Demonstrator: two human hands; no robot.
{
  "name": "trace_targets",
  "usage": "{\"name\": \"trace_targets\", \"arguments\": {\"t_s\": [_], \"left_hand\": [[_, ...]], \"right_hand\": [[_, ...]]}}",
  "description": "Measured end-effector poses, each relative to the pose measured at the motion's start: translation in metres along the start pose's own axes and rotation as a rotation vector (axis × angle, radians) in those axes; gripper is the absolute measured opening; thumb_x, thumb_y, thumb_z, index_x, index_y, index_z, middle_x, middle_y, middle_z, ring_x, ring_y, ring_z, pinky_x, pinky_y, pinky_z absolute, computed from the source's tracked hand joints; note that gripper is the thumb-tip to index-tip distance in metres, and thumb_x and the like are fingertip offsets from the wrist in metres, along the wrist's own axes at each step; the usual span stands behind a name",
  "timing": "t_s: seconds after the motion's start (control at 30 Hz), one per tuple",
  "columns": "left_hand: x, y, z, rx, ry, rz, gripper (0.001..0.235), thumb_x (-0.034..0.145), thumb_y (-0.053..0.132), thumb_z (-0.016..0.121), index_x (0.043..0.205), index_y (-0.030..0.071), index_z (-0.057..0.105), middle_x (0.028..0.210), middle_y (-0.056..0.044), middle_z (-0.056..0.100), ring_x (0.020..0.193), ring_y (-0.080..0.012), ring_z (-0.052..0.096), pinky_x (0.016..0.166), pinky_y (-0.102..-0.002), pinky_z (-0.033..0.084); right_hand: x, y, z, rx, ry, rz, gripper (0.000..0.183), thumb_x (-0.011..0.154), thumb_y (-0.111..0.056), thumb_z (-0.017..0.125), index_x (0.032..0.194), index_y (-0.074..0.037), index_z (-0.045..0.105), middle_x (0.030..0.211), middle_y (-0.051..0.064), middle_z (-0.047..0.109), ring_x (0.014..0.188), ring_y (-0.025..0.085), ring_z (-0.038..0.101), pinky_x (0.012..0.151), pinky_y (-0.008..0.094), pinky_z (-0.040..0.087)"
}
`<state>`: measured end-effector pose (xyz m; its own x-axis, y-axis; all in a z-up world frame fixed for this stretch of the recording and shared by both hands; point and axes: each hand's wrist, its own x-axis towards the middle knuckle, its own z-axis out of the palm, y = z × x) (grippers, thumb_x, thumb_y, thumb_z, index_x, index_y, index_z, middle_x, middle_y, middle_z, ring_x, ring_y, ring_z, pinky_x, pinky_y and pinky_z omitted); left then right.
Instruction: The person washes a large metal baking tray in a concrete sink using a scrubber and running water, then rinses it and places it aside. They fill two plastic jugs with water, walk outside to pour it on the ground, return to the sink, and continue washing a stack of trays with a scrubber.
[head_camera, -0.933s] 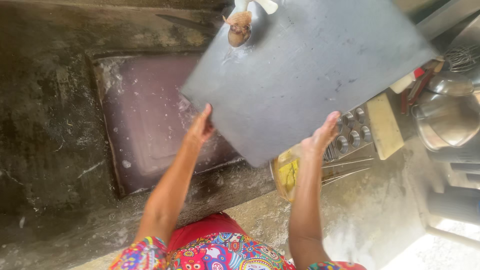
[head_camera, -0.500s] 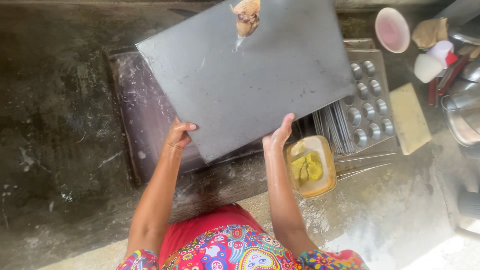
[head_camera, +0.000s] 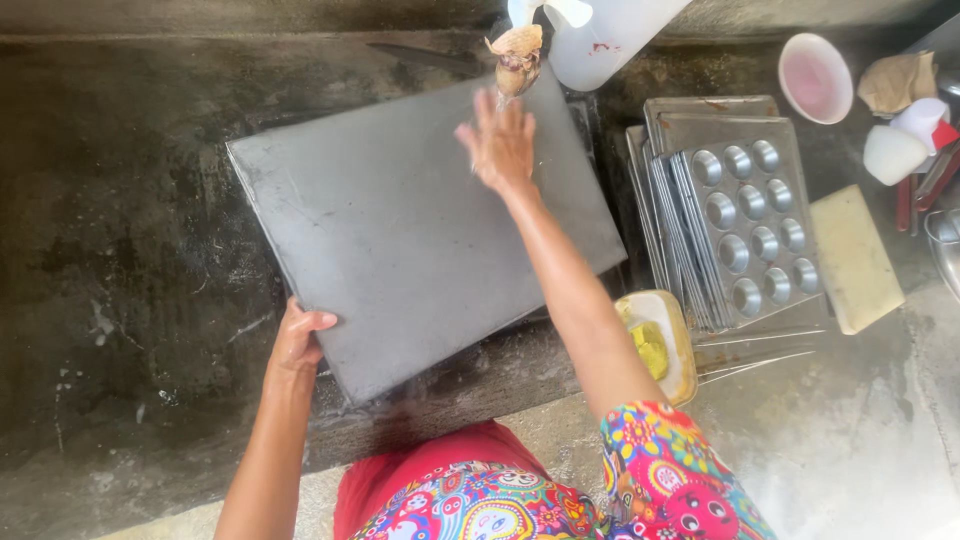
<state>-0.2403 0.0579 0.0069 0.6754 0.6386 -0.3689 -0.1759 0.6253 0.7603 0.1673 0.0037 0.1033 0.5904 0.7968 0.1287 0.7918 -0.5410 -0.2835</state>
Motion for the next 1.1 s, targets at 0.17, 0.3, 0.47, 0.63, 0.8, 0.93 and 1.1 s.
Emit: {"name": "trace_targets", "arguments": {"t_s": [0.17, 0.3, 0.47, 0.63, 0.8, 0.93, 1.1], "left_hand": [[-0.013, 0.012, -0.003, -0.028, -0.021, -0.026, 0.081, 0.056, 0.011, 0.071, 0.134, -0.006, 0.057, 0.116, -0.014, 0.067, 0.107, -0.0275, 0.066, 0.093, -0.039, 0.055], [-0.021, 0.009, -0.006, -0.030, -0.013, -0.045, 0.081, 0.055, 0.012, 0.071, 0.133, -0.006, 0.058, 0.115, -0.014, 0.068, 0.105, -0.0271, 0.066, 0.091, -0.038, 0.055], [-0.007, -0.010, 0.014, -0.104, -0.002, -0.071, 0.077, 0.059, 0.011, 0.074, 0.132, -0.007, 0.058, 0.115, -0.014, 0.066, 0.107, -0.0274, 0.064, 0.095, -0.037, 0.054], [-0.007, 0.000, 0.018, -0.084, -0.005, -0.023, 0.075, 0.058, 0.011, 0.072, 0.130, -0.004, 0.059, 0.114, -0.014, 0.067, 0.102, -0.0275, 0.068, 0.088, -0.038, 0.058], [-0.006, 0.003, 0.013, -0.147, -0.023, -0.005, 0.072, 0.064, 0.010, 0.074, 0.132, -0.008, 0.058, 0.115, -0.016, 0.067, 0.100, -0.0292, 0.067, 0.088, -0.040, 0.058], [-0.008, 0.014, 0.008, -0.130, 0.052, 0.020, 0.080, 0.059, 0.013, 0.071, 0.136, -0.002, 0.055, 0.121, -0.015, 0.065, 0.110, -0.0290, 0.066, 0.094, -0.040, 0.057], [0.030, -0.013, 0.042, -0.029, 0.093, -0.139, 0.089, 0.060, 0.017, 0.074, 0.143, 0.001, 0.047, 0.124, -0.016, 0.061, 0.119, -0.0332, 0.059, 0.101, -0.048, 0.053]], "right_hand": [[0.027, -0.006, 0.034, 0.112, -0.041, -0.398, 0.068, 0.099, -0.058, 0.049, 0.148, -0.012, 0.052, 0.155, 0.019, 0.041, 0.145, 0.038, 0.032, 0.115, 0.060, 0.021], [0.067, 0.026, 0.019, 0.032, -0.052, 0.036, 0.051, 0.101, -0.048, 0.050, 0.136, -0.012, 0.059, 0.140, 0.017, 0.052, 0.131, 0.035, 0.046, 0.108, 0.054, 0.033], [0.042, 0.002, 0.049, 0.118, -0.072, -0.446, 0.033, 0.103, -0.036, 0.052, 0.121, -0.012, 0.067, 0.121, 0.015, 0.066, 0.114, 0.031, 0.062, 0.099, 0.047, 0.048], [0.038, 0.021, 0.011, 0.173, -0.003, 0.025, 0.034, 0.102, -0.035, 0.056, 0.124, -0.012, 0.068, 0.119, 0.013, 0.070, 0.114, 0.030, 0.064, 0.104, 0.046, 0.049], [0.018, -0.010, 0.002, 0.026, 0.016, -0.151, 0.053, 0.098, -0.048, 0.059, 0.142, -0.017, 0.056, 0.146, 0.008, 0.056, 0.141, 0.029, 0.047, 0.118, 0.056, 0.032], [-0.012, 0.125, -0.044, 0.248, -0.140, 0.631, 0.094, 0.094, -0.065, 0.059, 0.159, -0.004, 0.029, 0.160, 0.026, 0.036, 0.149, 0.040, 0.035, 0.122, 0.053, 0.032], [-0.097, 0.236, -0.075, 0.463, 0.035, 0.732, 0.070, 0.093, -0.053, 0.072, 0.134, 0.002, 0.064, 0.139, 0.021, 0.063, 0.129, 0.030, 0.060, 0.107, 0.045, 0.048]]}}
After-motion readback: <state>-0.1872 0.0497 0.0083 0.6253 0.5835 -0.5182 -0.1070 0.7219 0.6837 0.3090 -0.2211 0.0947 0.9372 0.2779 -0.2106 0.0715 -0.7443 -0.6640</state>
